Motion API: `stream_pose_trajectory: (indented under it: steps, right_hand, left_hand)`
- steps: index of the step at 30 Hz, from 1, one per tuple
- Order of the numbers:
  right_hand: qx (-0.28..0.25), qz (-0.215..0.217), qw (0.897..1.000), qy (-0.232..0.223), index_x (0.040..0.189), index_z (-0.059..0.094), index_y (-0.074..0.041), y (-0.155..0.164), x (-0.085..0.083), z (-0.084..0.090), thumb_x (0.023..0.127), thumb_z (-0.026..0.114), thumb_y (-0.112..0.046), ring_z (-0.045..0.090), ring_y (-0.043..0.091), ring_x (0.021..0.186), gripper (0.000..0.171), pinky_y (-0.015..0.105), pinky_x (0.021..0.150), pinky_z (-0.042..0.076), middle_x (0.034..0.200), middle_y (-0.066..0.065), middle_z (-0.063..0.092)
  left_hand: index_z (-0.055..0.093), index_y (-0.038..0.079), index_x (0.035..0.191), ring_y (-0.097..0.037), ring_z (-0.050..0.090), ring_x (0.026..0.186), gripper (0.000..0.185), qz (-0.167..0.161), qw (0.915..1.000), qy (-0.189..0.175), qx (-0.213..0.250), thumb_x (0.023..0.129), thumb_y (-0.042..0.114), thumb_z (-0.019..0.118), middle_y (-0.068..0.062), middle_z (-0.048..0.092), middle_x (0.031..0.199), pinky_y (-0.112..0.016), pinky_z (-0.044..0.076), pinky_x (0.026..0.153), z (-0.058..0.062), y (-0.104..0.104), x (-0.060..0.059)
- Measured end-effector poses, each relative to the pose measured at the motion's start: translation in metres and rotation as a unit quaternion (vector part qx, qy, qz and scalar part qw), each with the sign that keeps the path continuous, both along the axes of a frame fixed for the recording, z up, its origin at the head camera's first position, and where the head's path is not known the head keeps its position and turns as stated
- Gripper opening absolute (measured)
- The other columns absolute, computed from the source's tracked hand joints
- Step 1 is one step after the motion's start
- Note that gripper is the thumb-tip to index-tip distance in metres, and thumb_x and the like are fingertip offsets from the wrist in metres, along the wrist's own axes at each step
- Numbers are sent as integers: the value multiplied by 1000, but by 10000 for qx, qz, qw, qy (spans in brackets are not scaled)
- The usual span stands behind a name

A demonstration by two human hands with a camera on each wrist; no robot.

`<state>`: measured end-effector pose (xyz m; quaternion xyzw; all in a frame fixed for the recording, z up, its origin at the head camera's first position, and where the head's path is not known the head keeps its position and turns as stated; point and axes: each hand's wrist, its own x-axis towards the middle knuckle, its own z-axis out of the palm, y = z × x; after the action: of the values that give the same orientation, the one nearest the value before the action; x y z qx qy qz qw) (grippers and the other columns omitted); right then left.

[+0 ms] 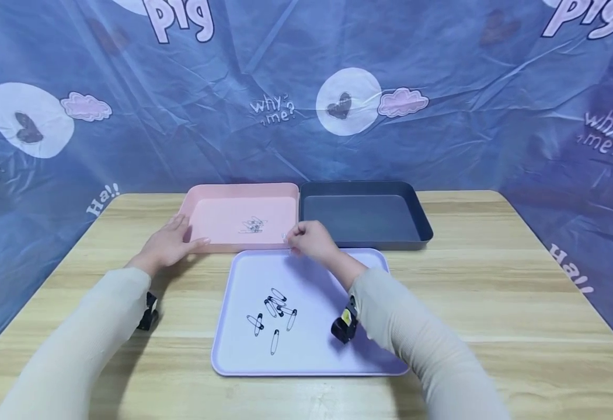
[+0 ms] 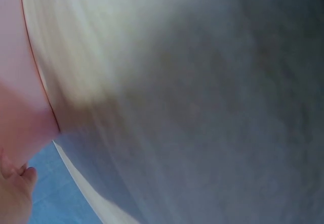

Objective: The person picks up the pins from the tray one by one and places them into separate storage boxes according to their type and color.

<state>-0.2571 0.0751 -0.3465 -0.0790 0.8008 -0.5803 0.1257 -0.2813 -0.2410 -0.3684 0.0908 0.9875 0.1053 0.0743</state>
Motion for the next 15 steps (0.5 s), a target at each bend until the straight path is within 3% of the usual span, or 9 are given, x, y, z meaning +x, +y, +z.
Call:
stream_pose_trajectory:
  steps: [6, 15]
  right_hand:
    - [-144, -215, 9996, -134, 84, 57, 8, -19, -24, -3, 82, 53, 0, 55, 16, 59, 10, 35, 62, 51, 69, 10, 57]
    - [-423, -640, 9956, -539, 84, 58, 6, -43, -50, -9, 80, 56, -2, 55, 12, 55, 9, 25, 57, 51, 67, 7, 57]
  left_hand:
    - [7, -11, 133, -36, 1, 127, 94, 46, 10000, -9, -4, 81, 63, 32, -25, 3, 139, -45, 8, 102, 0, 0, -1]
    - [7, -11, 133, -35, 1, 128, 96, 36, 10000, -40, -21, 80, 66, 29, -25, 4, 139, -43, 7, 103, 2, 1, 0]
